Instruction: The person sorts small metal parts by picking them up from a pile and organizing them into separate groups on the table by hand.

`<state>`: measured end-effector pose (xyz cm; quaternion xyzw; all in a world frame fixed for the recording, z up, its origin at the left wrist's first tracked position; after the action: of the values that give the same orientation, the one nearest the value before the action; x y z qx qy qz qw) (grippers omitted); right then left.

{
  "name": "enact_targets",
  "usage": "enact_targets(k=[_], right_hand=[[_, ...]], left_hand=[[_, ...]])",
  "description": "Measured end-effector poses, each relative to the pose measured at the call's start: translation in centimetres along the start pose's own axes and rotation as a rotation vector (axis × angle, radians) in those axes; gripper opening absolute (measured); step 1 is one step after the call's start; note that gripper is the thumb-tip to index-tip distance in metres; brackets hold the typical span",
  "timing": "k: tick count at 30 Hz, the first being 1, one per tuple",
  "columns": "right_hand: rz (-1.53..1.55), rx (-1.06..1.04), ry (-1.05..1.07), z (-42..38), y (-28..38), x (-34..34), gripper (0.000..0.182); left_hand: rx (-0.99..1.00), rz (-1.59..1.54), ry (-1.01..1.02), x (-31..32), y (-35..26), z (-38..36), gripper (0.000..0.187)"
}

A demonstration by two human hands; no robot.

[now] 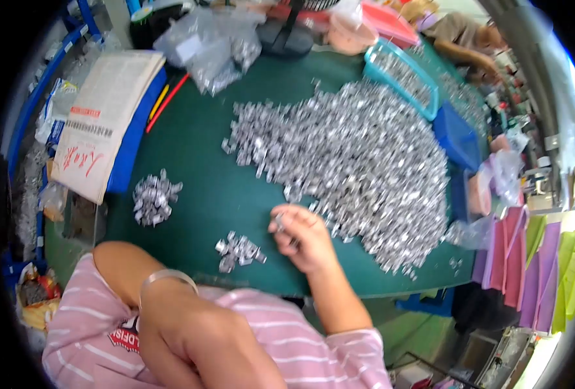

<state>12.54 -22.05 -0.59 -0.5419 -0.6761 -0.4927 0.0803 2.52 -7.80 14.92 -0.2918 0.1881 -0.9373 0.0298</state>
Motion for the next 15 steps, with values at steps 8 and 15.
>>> enact_targets(k=[8, 15], right_hand=[[0.422, 0.0, 0.282, 0.2, -0.7, -0.8, 0.023], [-0.184, -0.152, -0.15, -0.7, -2.8, 3.0, 0.015]], left_hand=[[-0.282, 0.323, -1.07, -6.3, -1.3, -8.3, 0.007], [-0.528, 0.566, -1.207, -8.6, 1.6, -10.8, 0.013]])
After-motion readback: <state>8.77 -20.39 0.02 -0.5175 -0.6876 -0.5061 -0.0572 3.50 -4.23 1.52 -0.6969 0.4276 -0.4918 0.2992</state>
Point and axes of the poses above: each hand's wrist, its own z-axis towards the middle knuckle, its own x-axis out of the palm, y = z × x, the point moved 1 cm from there along z, towards the middle knuckle, and after that the axes turned 12 degrees about x, right-handed, at the moved point
